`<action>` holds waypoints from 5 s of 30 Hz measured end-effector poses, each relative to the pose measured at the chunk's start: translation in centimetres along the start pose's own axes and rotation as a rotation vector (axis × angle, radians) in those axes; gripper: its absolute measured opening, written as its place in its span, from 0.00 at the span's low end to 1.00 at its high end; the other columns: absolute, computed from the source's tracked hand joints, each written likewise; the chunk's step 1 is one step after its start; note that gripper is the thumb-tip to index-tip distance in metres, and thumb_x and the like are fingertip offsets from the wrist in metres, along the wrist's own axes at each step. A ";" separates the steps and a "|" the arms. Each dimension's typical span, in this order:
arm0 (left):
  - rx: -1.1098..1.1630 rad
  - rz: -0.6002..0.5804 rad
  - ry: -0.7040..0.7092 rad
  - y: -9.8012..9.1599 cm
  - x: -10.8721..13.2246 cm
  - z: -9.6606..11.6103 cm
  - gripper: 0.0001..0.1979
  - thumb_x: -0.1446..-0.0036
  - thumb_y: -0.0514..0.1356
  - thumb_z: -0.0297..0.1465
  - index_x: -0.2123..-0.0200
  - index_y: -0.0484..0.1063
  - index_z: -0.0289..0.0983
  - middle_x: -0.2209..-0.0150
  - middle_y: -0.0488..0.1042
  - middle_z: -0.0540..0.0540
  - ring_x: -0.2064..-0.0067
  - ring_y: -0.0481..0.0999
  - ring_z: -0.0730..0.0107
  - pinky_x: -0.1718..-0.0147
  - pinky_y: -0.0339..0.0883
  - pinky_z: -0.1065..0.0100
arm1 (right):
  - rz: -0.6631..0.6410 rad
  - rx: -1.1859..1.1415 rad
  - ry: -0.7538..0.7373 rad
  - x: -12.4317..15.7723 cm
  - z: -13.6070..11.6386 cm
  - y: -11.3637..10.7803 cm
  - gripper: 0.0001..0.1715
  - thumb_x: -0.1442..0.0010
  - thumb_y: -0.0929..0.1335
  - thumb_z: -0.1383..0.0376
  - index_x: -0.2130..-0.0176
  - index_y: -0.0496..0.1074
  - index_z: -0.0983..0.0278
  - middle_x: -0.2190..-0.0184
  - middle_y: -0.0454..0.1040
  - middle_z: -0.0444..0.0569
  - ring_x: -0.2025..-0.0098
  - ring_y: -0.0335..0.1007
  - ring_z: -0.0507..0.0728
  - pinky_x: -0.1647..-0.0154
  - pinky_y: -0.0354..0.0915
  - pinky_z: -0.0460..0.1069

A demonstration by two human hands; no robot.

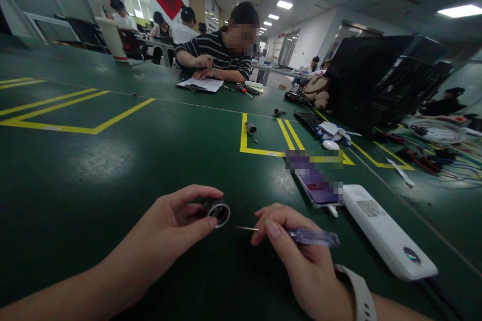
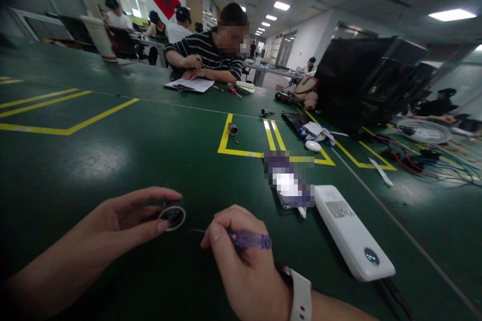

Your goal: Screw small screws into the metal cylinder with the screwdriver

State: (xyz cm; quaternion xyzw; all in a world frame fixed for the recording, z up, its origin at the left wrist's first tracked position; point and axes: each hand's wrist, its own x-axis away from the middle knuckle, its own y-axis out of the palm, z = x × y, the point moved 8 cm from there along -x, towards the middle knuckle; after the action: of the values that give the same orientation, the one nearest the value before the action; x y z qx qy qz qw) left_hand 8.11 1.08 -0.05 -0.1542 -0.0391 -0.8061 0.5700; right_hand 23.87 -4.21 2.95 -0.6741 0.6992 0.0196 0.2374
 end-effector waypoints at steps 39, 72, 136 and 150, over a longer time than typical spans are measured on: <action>0.092 0.210 0.109 -4.0 -0.8 2.1 0.15 0.56 0.64 0.29 0.61 0.74 0.38 0.64 0.79 0.47 0.60 0.77 0.63 0.57 0.70 0.64 | -0.280 0.101 0.301 -4.9 1.4 3.0 0.11 0.45 0.62 0.68 0.72 0.73 0.65 0.75 0.74 0.46 0.70 0.70 0.53 0.68 0.63 0.49; 0.024 0.179 0.124 -2.9 -1.0 1.9 0.10 0.56 0.64 0.30 0.66 0.75 0.40 0.66 0.79 0.49 0.63 0.77 0.65 0.61 0.69 0.68 | -0.126 0.016 -0.322 -2.8 -2.7 2.9 0.11 0.44 0.58 0.71 0.67 0.69 0.65 0.73 0.71 0.50 0.68 0.67 0.55 0.66 0.64 0.52; -0.088 0.185 0.260 -2.8 -0.9 2.4 0.11 0.60 0.60 0.32 0.69 0.76 0.38 0.68 0.80 0.50 0.66 0.78 0.68 0.65 0.72 0.71 | -0.210 0.303 -0.580 -1.0 -4.4 5.0 0.10 0.46 0.61 0.75 0.63 0.67 0.70 0.67 0.71 0.54 0.62 0.66 0.56 0.60 0.65 0.53; -0.166 0.167 0.330 -2.7 -0.5 3.2 0.11 0.57 0.59 0.32 0.68 0.78 0.40 0.66 0.80 0.49 0.64 0.78 0.66 0.66 0.73 0.70 | -0.140 0.129 -0.471 -1.5 -4.0 4.0 0.12 0.47 0.61 0.77 0.62 0.68 0.70 0.70 0.71 0.52 0.64 0.66 0.54 0.61 0.64 0.51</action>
State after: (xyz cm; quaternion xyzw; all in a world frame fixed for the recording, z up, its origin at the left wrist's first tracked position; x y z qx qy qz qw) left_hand 6.39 3.22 3.18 -0.0691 0.1342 -0.7710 0.6187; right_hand 18.85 -3.88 5.85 -0.6810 0.5761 0.1149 0.4371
